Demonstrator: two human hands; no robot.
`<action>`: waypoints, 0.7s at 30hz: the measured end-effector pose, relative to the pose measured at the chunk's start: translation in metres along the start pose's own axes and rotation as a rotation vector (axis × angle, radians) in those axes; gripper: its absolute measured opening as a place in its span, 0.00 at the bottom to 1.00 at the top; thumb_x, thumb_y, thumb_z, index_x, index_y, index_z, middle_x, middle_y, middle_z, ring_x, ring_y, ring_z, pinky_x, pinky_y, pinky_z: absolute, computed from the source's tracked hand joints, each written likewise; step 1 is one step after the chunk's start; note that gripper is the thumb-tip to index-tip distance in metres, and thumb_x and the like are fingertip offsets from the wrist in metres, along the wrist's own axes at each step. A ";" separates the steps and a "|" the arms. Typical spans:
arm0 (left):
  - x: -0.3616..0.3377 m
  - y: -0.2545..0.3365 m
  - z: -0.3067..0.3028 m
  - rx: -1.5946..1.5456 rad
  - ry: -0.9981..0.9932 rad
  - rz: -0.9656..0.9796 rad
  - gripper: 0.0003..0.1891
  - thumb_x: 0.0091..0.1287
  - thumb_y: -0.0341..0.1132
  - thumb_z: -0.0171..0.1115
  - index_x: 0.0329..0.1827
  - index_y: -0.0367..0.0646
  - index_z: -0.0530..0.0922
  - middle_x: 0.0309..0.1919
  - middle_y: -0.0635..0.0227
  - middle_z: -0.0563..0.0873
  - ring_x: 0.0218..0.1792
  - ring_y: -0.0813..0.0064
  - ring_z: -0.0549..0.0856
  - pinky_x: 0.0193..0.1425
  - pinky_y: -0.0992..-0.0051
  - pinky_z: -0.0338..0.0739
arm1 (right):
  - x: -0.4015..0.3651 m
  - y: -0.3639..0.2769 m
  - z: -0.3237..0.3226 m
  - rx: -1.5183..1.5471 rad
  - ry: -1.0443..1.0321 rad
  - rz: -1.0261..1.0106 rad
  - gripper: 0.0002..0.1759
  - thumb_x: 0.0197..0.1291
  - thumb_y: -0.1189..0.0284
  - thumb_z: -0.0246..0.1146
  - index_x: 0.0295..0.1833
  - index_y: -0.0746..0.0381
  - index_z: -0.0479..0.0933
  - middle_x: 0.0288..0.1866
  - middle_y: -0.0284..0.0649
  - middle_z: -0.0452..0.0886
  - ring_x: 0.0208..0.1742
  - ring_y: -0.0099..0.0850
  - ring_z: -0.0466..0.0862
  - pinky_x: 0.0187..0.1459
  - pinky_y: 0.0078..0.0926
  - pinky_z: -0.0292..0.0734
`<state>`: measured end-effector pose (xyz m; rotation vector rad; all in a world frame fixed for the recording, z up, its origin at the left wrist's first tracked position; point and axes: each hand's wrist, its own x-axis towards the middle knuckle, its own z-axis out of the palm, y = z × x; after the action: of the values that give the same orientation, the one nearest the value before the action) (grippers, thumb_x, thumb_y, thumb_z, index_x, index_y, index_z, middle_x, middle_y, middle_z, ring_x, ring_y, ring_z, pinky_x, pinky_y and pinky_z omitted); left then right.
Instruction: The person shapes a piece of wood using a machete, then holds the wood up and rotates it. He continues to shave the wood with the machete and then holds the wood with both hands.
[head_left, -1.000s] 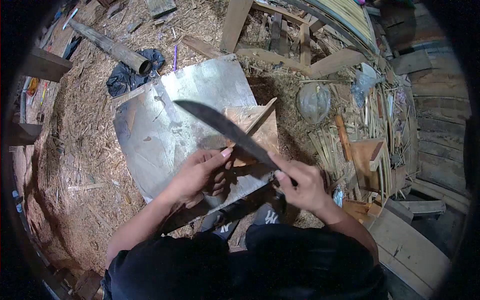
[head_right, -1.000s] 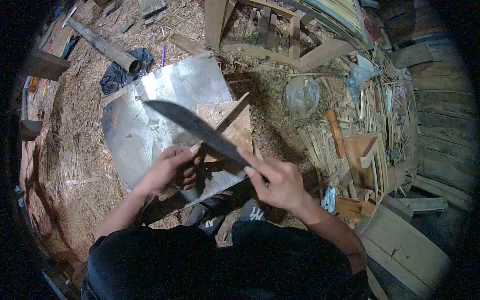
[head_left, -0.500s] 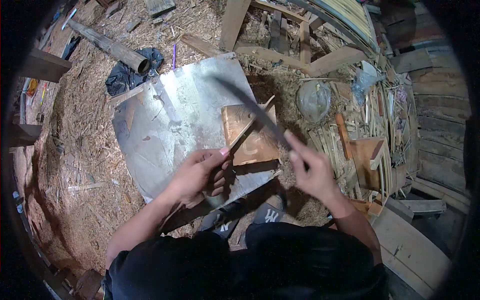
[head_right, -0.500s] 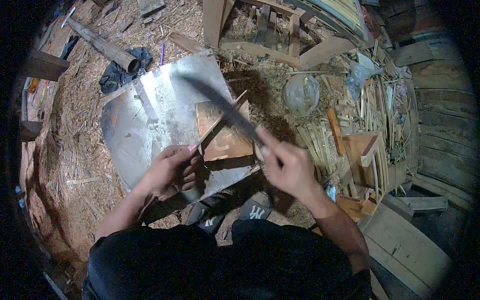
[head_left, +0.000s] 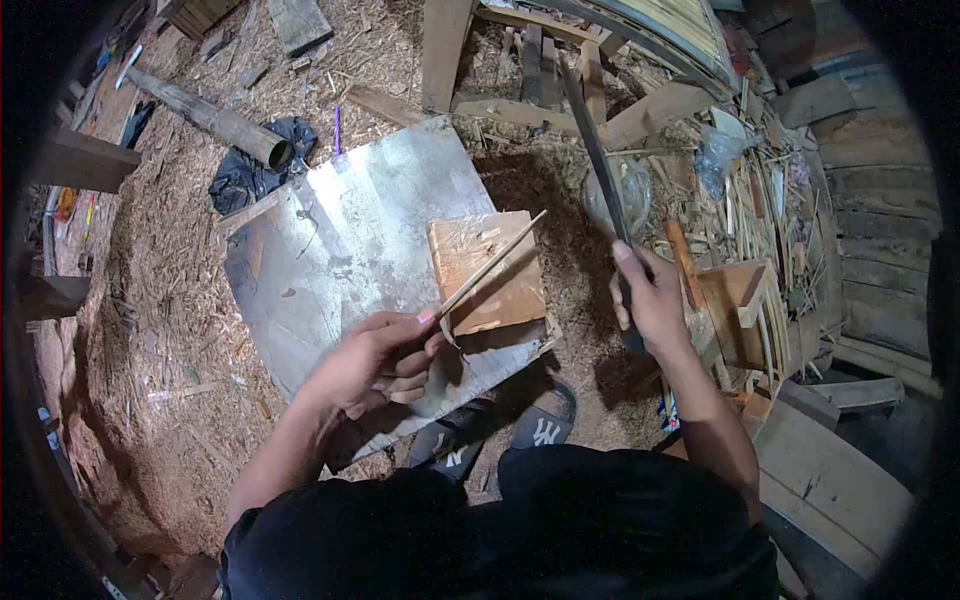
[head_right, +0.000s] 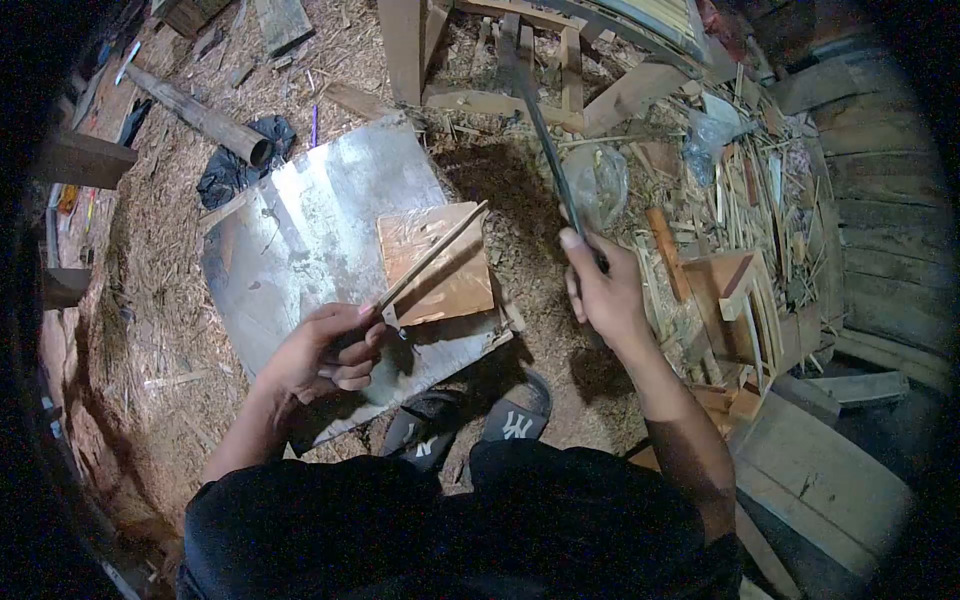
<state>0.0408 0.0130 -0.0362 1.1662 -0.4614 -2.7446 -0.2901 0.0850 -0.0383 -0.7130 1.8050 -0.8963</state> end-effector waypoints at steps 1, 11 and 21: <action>0.001 0.001 -0.001 0.007 0.004 -0.008 0.19 0.83 0.45 0.54 0.35 0.42 0.74 0.16 0.82 0.61 0.16 0.84 0.58 0.21 0.77 0.53 | -0.001 -0.003 0.004 0.009 0.003 0.005 0.23 0.77 0.60 0.62 0.67 0.64 0.79 0.24 0.26 0.72 0.19 0.15 0.70 0.21 0.18 0.66; 0.002 0.030 -0.004 0.396 -0.082 -0.053 0.25 0.82 0.48 0.53 0.38 0.30 0.81 0.14 0.78 0.68 0.14 0.86 0.61 0.18 0.79 0.51 | 0.006 -0.020 0.033 0.280 -0.272 -0.141 0.16 0.70 0.67 0.71 0.56 0.65 0.82 0.26 0.25 0.76 0.20 0.14 0.74 0.19 0.16 0.66; -0.008 0.054 -0.018 0.614 0.232 0.352 0.14 0.77 0.41 0.66 0.46 0.37 0.86 0.25 0.74 0.85 0.16 0.88 0.74 0.17 0.85 0.64 | 0.000 -0.010 0.024 0.313 -0.122 -0.152 0.21 0.67 0.72 0.72 0.61 0.68 0.78 0.27 0.31 0.81 0.24 0.20 0.82 0.27 0.17 0.75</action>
<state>0.0594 -0.0406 -0.0249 1.3320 -1.3883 -2.1842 -0.2668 0.0733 -0.0362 -0.6926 1.4746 -1.1788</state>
